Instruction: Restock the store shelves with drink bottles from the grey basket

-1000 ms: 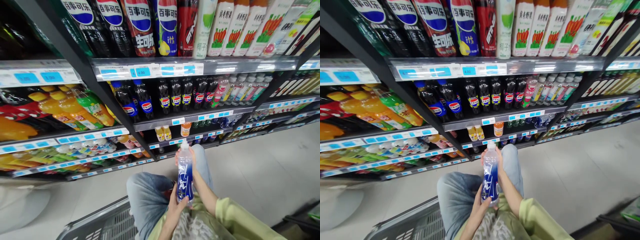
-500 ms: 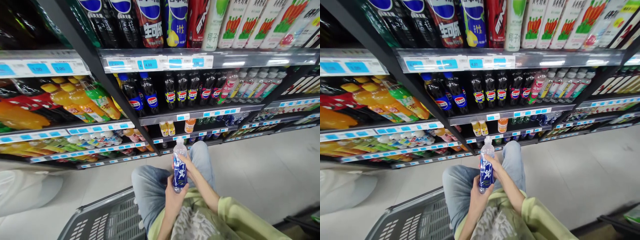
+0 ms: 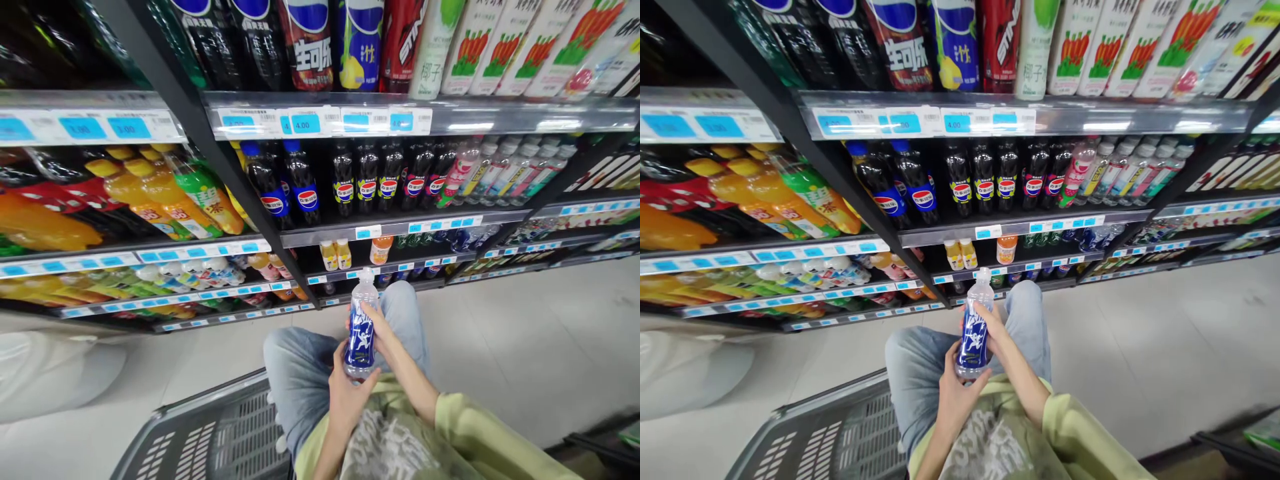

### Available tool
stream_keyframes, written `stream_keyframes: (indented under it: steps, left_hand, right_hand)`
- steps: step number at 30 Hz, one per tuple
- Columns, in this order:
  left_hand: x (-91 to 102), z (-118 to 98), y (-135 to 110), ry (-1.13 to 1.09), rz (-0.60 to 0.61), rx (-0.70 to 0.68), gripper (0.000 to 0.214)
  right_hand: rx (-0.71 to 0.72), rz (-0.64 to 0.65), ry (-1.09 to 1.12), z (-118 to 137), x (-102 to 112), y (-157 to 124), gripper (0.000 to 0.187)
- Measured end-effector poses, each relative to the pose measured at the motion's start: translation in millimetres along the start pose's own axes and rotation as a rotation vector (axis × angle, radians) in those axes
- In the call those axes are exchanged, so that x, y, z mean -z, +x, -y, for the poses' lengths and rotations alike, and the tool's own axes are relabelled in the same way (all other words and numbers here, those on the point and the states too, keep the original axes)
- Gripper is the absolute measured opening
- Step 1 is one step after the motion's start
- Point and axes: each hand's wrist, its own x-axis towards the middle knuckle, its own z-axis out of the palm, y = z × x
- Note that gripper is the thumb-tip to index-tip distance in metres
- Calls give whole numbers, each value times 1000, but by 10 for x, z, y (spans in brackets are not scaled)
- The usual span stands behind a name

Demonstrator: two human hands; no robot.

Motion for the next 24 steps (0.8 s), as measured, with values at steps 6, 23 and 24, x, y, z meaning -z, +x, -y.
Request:
stream_keyframes:
  steps: [6, 23, 24]
  left_hand:
    - [13, -80, -42, -33, -54, -26, 84]
    - [90, 270, 44, -1202, 701, 525, 74]
    - [94, 260, 39, -1207, 698, 536, 72]
  right_hand:
    - [-5, 78, 94, 12, 52, 32, 71]
    - [98, 262, 248, 69, 71, 12, 112]
    - [84, 256, 251, 67, 64, 19, 110]
